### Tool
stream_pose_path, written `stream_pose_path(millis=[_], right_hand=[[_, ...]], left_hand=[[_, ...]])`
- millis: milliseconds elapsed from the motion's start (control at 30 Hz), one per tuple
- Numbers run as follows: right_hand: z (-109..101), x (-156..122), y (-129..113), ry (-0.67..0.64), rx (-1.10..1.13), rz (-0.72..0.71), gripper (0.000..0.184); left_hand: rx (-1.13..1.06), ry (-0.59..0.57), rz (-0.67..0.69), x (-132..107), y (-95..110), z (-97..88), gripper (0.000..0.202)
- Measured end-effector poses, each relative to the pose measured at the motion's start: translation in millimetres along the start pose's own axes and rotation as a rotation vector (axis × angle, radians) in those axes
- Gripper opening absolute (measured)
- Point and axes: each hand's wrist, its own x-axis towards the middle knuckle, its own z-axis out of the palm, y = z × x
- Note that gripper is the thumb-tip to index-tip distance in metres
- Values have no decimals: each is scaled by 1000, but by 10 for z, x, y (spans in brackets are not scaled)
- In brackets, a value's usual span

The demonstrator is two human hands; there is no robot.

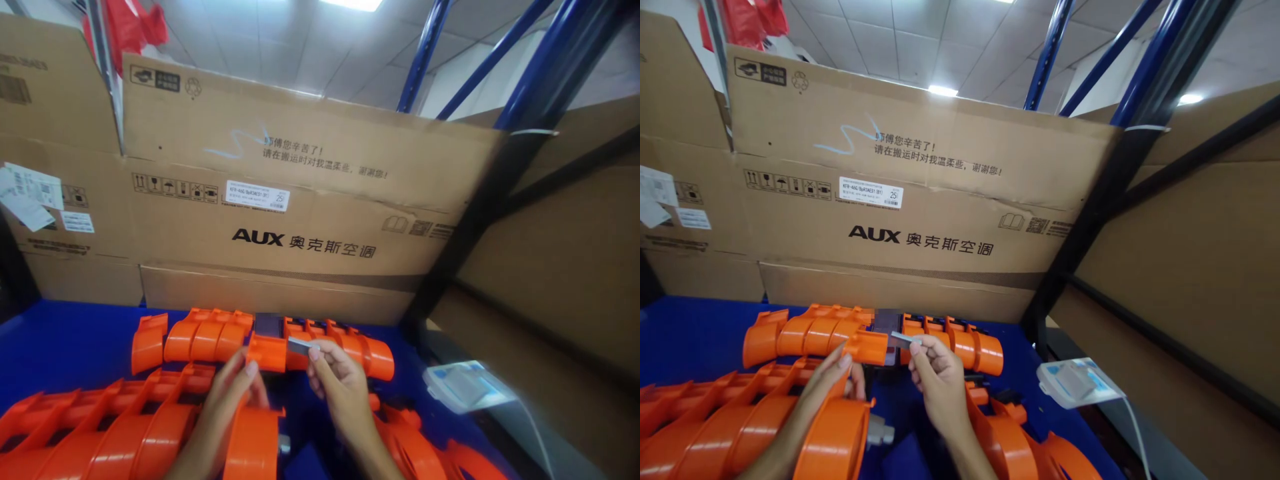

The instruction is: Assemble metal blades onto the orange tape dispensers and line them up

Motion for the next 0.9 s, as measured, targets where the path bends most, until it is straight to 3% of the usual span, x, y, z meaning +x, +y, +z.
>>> stream_pose_path(millis=[433, 633, 900], right_hand=[[-4, -10, -60, 14, 32, 5, 39], [-19, -2, -61, 11, 44, 0, 35], [1, 1, -3, -25, 20, 37, 41]], left_hand=[[-31, -146, -103, 29, -98, -53, 47], [-60, -79, -94, 17, -126, -53, 45], [-99, -89, -70, 82, -175, -61, 52]])
